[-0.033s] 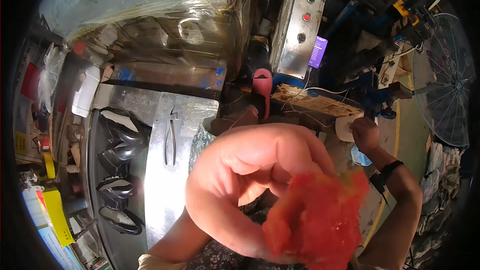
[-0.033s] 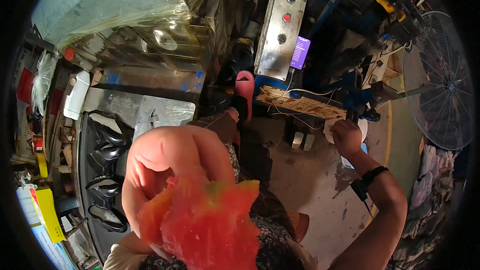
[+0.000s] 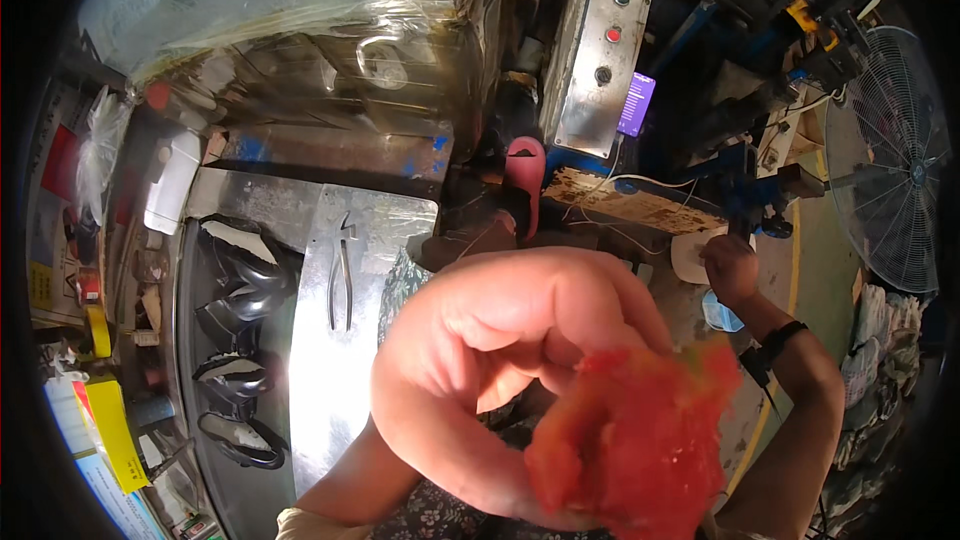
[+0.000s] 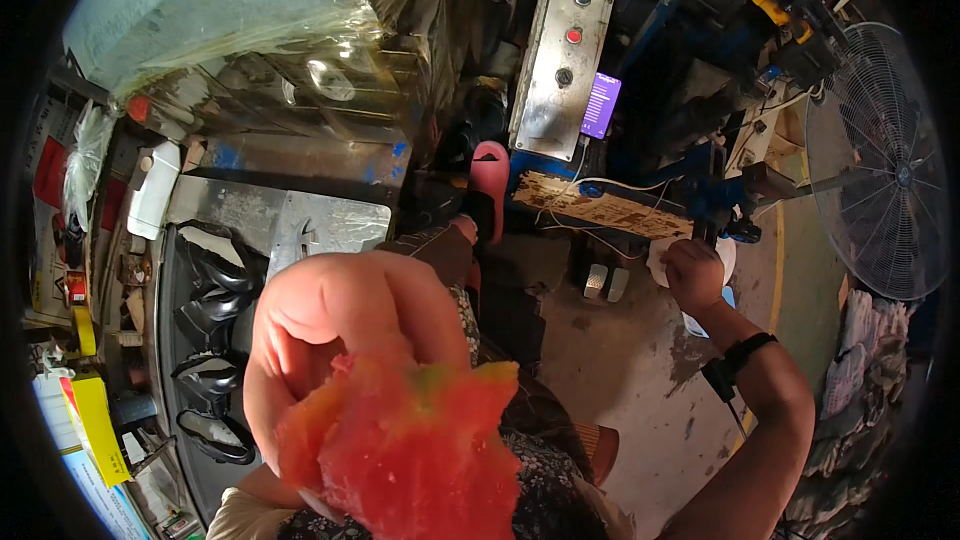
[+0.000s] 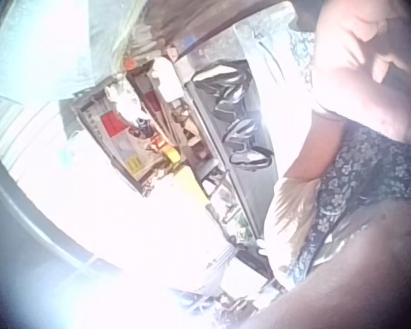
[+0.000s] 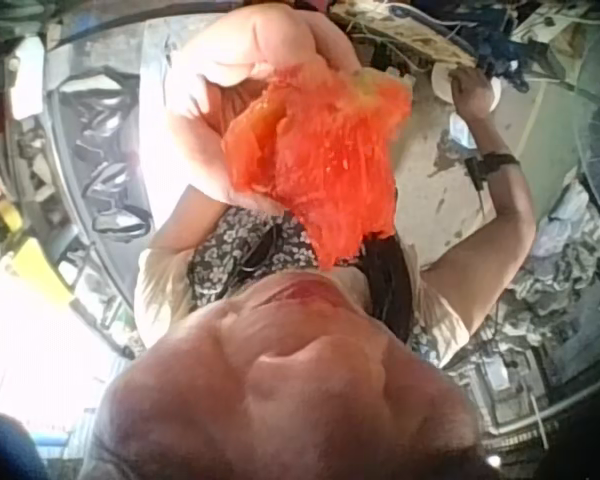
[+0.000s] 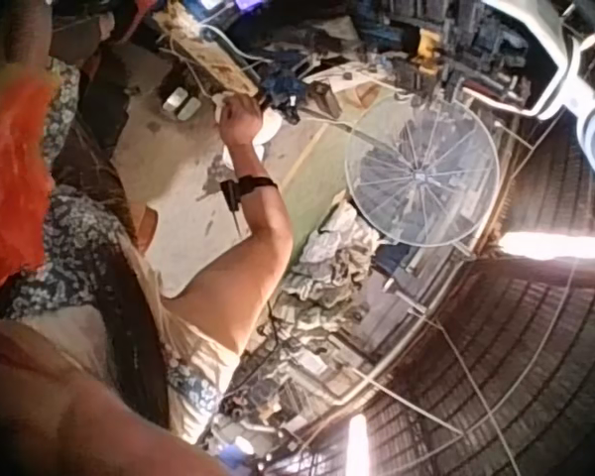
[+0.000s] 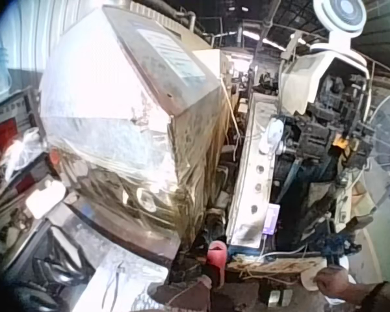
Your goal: The worker is seen applying adhesive to the soles and uppers of black dress shoes using a specialized application machine and checking the bond.
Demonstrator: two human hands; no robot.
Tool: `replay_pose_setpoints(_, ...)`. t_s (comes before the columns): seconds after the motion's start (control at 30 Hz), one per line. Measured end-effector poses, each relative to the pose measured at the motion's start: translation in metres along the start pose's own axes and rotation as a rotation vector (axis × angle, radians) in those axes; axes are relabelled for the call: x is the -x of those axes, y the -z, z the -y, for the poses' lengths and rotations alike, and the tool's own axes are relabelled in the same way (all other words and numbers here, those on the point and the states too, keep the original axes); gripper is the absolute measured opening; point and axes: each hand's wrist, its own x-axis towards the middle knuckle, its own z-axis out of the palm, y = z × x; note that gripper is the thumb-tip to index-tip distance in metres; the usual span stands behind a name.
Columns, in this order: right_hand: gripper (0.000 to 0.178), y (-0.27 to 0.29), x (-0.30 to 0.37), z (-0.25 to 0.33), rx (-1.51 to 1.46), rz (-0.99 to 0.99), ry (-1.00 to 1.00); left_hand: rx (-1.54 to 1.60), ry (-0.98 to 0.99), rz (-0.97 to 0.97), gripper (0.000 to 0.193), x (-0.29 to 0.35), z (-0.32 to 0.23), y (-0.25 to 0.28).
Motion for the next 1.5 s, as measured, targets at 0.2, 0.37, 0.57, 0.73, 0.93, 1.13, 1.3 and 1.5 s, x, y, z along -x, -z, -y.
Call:
replay_pose_setpoints(0.2, 0.014, -0.005, -0.002, -0.001, -0.084, -0.129, 0.033, 0.040, -0.144, 0.262, 0.055, -0.003, 0.012, 0.013)
replay_pose_setpoints(0.37, 0.013, -0.002, -0.003, -0.001, -0.124, -0.128, 0.040, 0.108, -0.190, 0.194, 0.055, 0.003, 0.022, 0.008)
replay_pose_setpoints(0.57, 0.011, -0.002, -0.004, 0.001, -0.125, -0.116, 0.041, 0.132, -0.261, 0.207, 0.056, -0.003, 0.028, 0.005)
replay_pose_setpoints(0.73, 0.009, -0.002, -0.002, 0.000, -0.134, -0.113, -0.006, 0.251, -0.187, 0.188, 0.052, -0.005, 0.023, -0.014)
replay_pose_setpoints(0.93, 0.011, 0.000, -0.003, -0.001, -0.130, -0.092, 0.005, 0.320, -0.093, 0.289, 0.057, -0.005, 0.020, -0.004)
replay_pose_setpoints(1.13, 0.011, 0.001, -0.001, 0.003, -0.088, -0.099, 0.011, 0.214, 0.218, 0.159, 0.055, 0.023, 0.010, -0.008)
replay_pose_setpoints(1.3, 0.010, 0.003, 0.000, 0.004, -0.036, -0.007, 0.004, 0.594, 0.223, 0.304, 0.056, 0.013, 0.035, -0.019)
replay_pose_setpoints(1.5, 0.011, 0.002, 0.000, 0.002, -0.001, 0.000, 0.007, 0.320, -0.350, 0.567, 0.063, -0.008, 0.055, -0.014)
